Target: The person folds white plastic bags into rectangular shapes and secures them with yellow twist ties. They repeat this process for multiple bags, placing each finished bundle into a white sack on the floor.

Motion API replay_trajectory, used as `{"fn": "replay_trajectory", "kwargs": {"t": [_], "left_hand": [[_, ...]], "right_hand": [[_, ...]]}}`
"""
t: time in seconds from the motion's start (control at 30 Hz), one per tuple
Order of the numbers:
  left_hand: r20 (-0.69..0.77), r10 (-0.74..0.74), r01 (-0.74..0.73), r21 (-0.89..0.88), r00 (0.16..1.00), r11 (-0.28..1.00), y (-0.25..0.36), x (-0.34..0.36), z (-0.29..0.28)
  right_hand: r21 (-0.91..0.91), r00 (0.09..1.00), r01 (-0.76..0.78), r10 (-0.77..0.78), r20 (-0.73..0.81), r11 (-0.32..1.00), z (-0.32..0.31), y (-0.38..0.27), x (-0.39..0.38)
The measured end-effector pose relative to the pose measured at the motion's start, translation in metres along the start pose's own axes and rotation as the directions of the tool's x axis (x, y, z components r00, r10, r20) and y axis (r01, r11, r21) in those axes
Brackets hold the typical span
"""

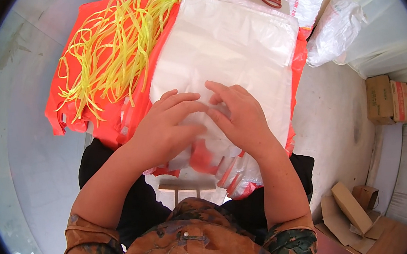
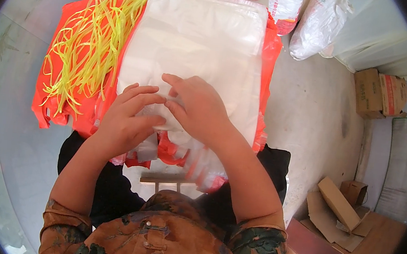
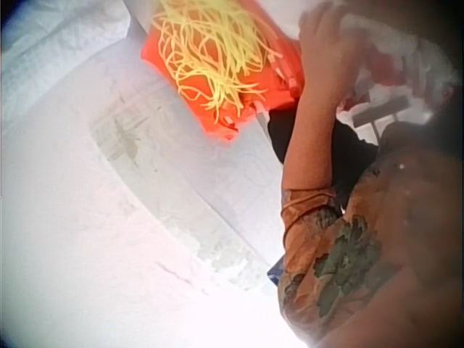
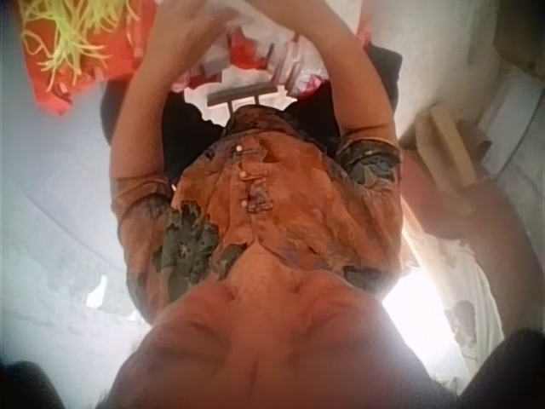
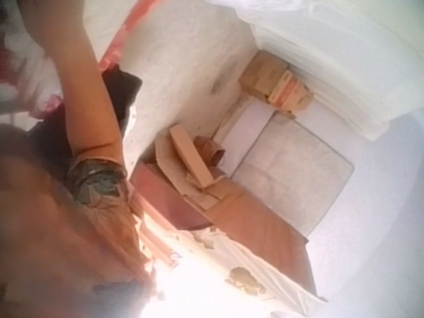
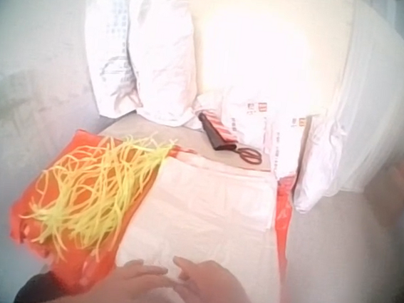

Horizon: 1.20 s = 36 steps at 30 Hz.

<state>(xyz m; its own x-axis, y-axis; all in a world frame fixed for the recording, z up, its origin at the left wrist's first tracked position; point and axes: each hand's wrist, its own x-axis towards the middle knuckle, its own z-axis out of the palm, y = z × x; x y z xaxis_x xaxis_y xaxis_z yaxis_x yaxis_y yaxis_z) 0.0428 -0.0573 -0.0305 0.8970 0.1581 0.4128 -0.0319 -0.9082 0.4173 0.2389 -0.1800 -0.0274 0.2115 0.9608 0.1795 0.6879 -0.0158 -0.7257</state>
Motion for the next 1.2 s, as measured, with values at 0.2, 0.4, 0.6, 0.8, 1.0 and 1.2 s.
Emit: {"fn": "replay_trajectory", "kwargs": {"t": [0.2, 0.4, 0.6, 0.8, 1.0, 1.2], "left_hand": [[-0.064, -0.104, 0.095, -0.132, 0.993, 0.987, -0.001, 0.005, 0.007], [-0.079, -0.158, 0.141, -0.186, 0.984, 0.972, -0.007, 0.008, 0.015], [-0.096, -0.153, 0.140, -0.128, 0.984, 0.982, -0.010, 0.013, 0.020], [-0.050, -0.136, 0.131, -0.097, 0.989, 0.987, -0.013, 0.013, 0.018], [0.044, -0.041, 0.042, -0.018, 0.998, 0.999, -0.006, 0.008, -0.003], [0.059, -0.055, 0.054, 0.025, 0.997, 0.998, -0.010, 0.004, -0.004]], "right_hand": [[-0.012, 0.999, 0.045, -0.045, -0.005, 0.999, -0.003, 0.000, -0.001], [-0.068, 0.936, 0.239, -0.249, -0.248, 0.969, -0.004, -0.001, -0.010], [-0.276, 0.830, 0.544, -0.555, 0.043, 0.792, 0.005, -0.013, -0.025], [-0.322, 0.889, 0.445, -0.455, 0.048, 0.836, 0.009, -0.001, -0.022], [-0.361, 0.890, 0.440, -0.454, 0.049, 0.822, 0.007, -0.001, -0.022], [-0.305, 0.924, 0.343, -0.378, -0.060, 0.888, 0.008, -0.005, -0.021]]}}
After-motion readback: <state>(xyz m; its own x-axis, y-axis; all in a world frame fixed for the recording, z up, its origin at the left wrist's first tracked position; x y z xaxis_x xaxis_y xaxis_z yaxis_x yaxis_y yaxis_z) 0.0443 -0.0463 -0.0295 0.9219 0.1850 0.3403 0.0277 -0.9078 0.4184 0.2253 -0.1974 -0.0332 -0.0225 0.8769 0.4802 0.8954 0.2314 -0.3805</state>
